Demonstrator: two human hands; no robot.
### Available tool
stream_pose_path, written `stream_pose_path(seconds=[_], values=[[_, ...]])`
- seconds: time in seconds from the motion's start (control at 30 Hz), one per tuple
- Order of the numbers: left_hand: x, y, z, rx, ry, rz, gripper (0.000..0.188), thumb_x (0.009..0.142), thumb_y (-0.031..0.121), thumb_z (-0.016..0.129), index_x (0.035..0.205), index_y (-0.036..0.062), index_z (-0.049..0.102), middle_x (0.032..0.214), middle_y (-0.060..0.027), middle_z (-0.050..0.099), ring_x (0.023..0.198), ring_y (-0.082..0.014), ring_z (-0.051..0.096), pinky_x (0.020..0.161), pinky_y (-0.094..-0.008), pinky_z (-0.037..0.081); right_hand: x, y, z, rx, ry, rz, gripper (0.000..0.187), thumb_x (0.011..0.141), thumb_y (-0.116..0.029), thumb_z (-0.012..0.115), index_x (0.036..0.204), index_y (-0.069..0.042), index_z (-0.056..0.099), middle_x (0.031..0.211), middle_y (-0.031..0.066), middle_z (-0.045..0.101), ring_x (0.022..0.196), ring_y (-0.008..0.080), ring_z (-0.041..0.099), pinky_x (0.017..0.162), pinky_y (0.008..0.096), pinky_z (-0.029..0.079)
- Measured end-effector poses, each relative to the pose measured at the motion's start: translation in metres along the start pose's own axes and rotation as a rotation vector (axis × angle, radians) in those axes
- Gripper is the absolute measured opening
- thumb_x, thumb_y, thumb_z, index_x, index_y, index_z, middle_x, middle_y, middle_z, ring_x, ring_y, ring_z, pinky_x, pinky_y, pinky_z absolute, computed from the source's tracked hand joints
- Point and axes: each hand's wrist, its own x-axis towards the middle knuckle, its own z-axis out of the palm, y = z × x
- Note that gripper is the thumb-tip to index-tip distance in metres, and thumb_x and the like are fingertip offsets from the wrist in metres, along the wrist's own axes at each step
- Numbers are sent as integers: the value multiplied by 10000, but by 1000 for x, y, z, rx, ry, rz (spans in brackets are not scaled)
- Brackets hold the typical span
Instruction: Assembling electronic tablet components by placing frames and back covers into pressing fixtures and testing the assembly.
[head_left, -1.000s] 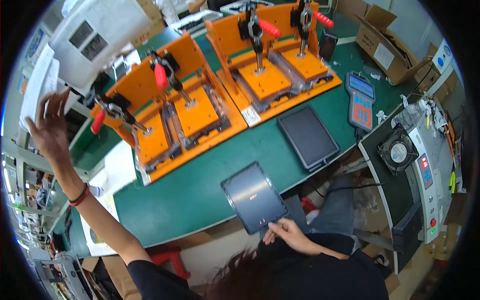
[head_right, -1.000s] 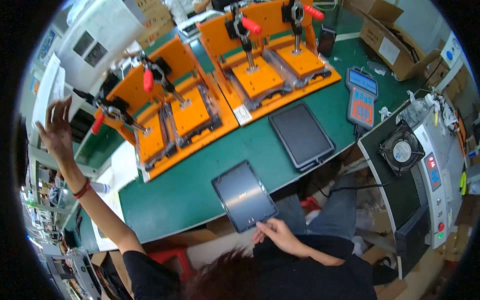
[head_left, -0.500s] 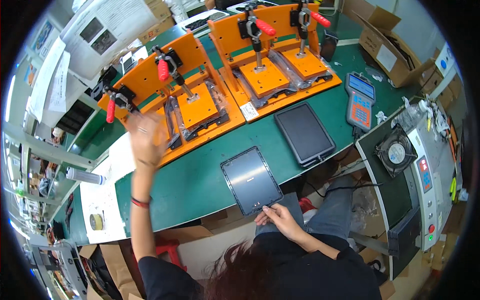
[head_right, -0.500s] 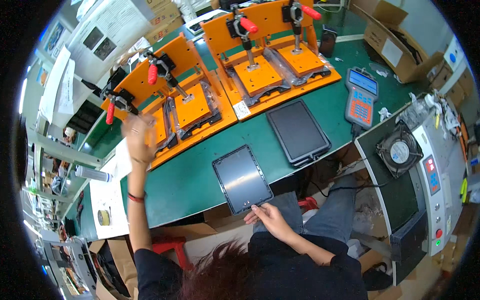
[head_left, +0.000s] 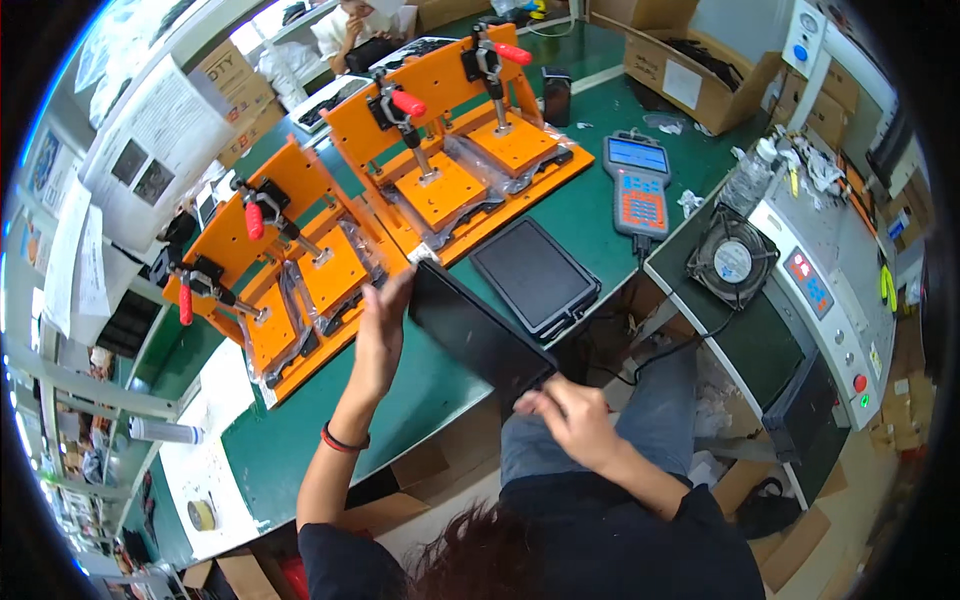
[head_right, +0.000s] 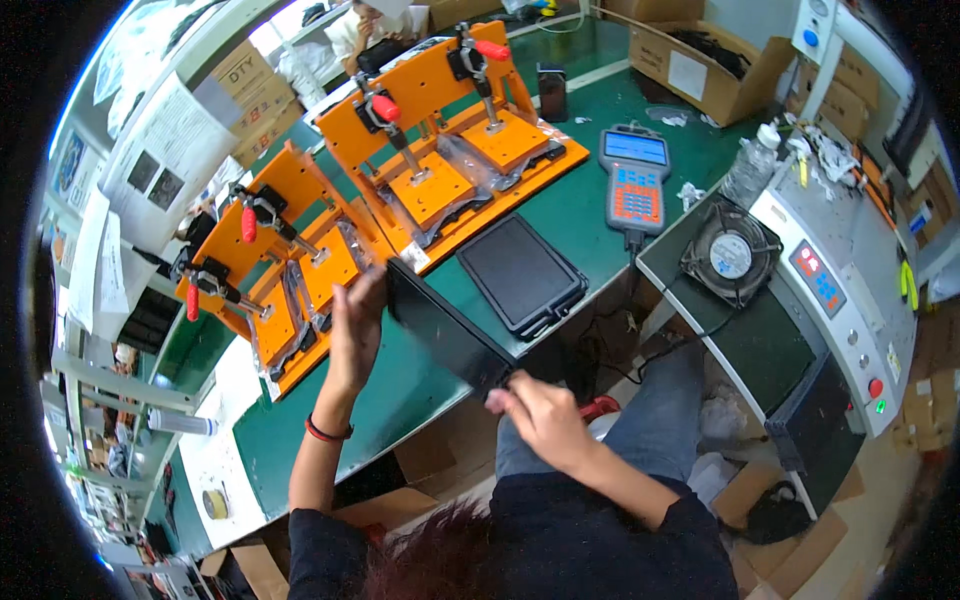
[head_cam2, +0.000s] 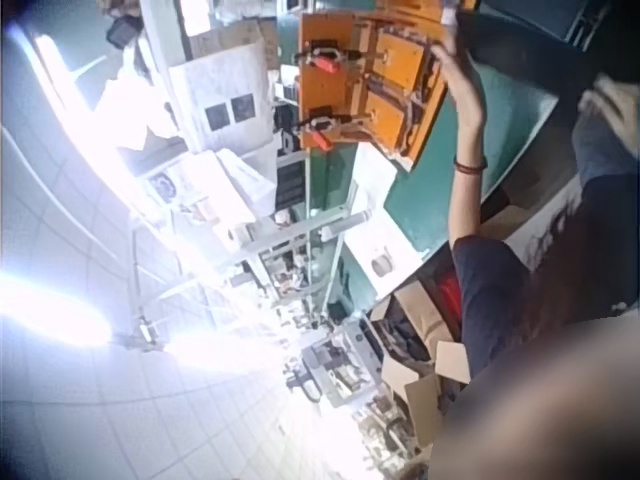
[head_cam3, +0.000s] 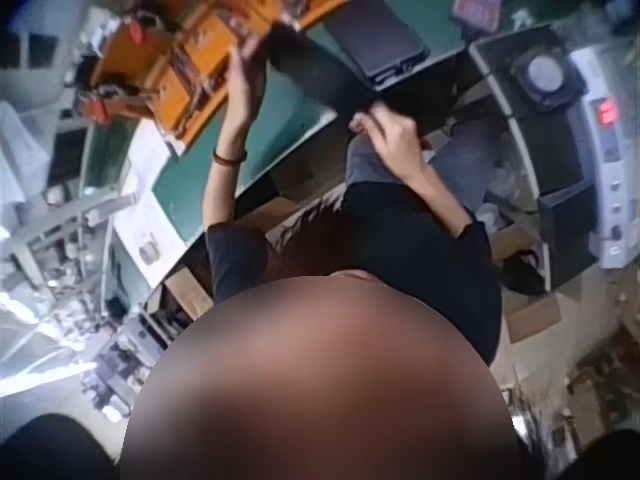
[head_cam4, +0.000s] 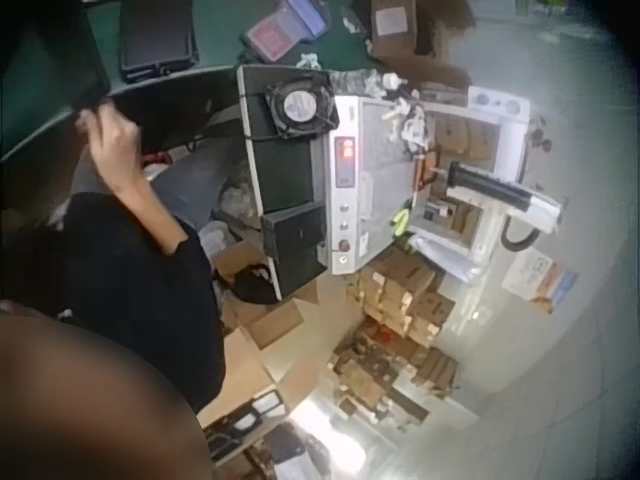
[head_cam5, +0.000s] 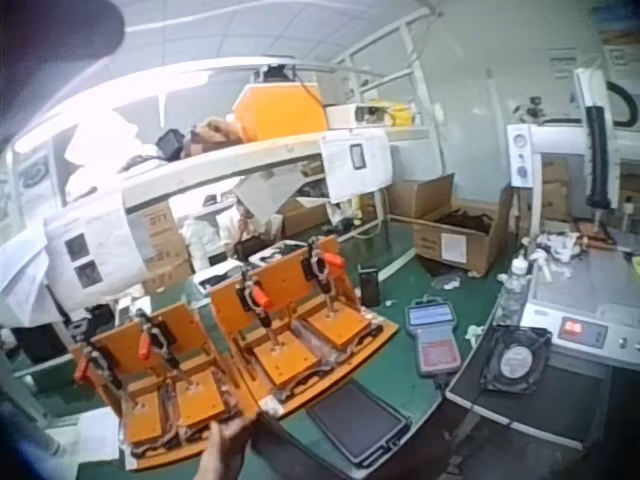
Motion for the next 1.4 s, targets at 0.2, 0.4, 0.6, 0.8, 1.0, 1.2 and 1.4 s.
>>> stream_pose_path(seconds=[0.2, 0.4, 0.6, 0.8, 1.0, 1.2, 1.4], values=[[61, 3, 38, -475, -42, 25, 813, 915, 599, 137, 1375, -61, 250, 1436, -195, 274, 1328, -283, 277, 1118, -387, 123, 40, 14, -43, -695, 316, -455, 410, 715, -19, 681, 1104, 63, 580, 725, 79, 597, 656, 187, 600, 600, 283, 491], [101, -29, 33, -660, -109, -46, 839, 884, 648, 217, 1410, -3, 175, 1434, -208, 270, 1324, -325, 276, 1083, -453, 229, 57, 43, -61, -937, 279, -536, 311, 733, -49, 633, 1040, 4, 642, 770, 35, 590, 659, 141, 574, 596, 237, 474], [111, -38, 41, -656, -90, -53, 837, 881, 655, 205, 1408, 5, 194, 1424, -218, 285, 1316, -328, 291, 1069, -444, 266, 60, 53, -63, -813, 314, -545, 325, 729, -33, 658, 1051, 5, 635, 761, 44, 578, 649, 161, 573, 581, 262, 479], [117, -32, 45, -358, -34, 201, 785, 907, 617, 158, 1412, 18, 216, 1448, -162, 262, 1324, -291, 274, 1105, -415, 132, 74, 48, -55, -393, 445, -323, 211, 760, -32, 674, 943, 33, 592, 743, 106, 592, 622, 196, 593, 556, 289, 481], [132, -24, 55, 182, -53, 123, 702, 936, 560, 152, 1393, 47, 298, 1401, -151, 340, 1309, -272, 295, 1089, -411, 160, 84, 47, -38, 170, 441, 198, 189, 916, -104, 516, 788, 26, 466, 588, 63, 541, 514, 72, 520, 474, 233, 414], [139, -81, 44, 483, -4, 63, 532, 987, 384, 251, 1205, -28, 508, 1246, -197, 485, 1167, -301, 413, 1032, -347, 254, 69, 54, -12, -245, 402, 202, 226, 915, -192, 514, 787, -8, 486, 572, 169, 539, 533, 352, 566, 461, 415, 422], [122, -91, 39, 647, 32, -67, 509, 988, 366, 262, 1184, -32, 513, 1138, -217, 529, 1071, -321, 455, 973, -363, 308, 58, 61, -7, -360, 306, 211, 235, 892, -180, 549, 743, -12, 479, 592, 142, 540, 526, 305, 572, 450, 388, 441]])
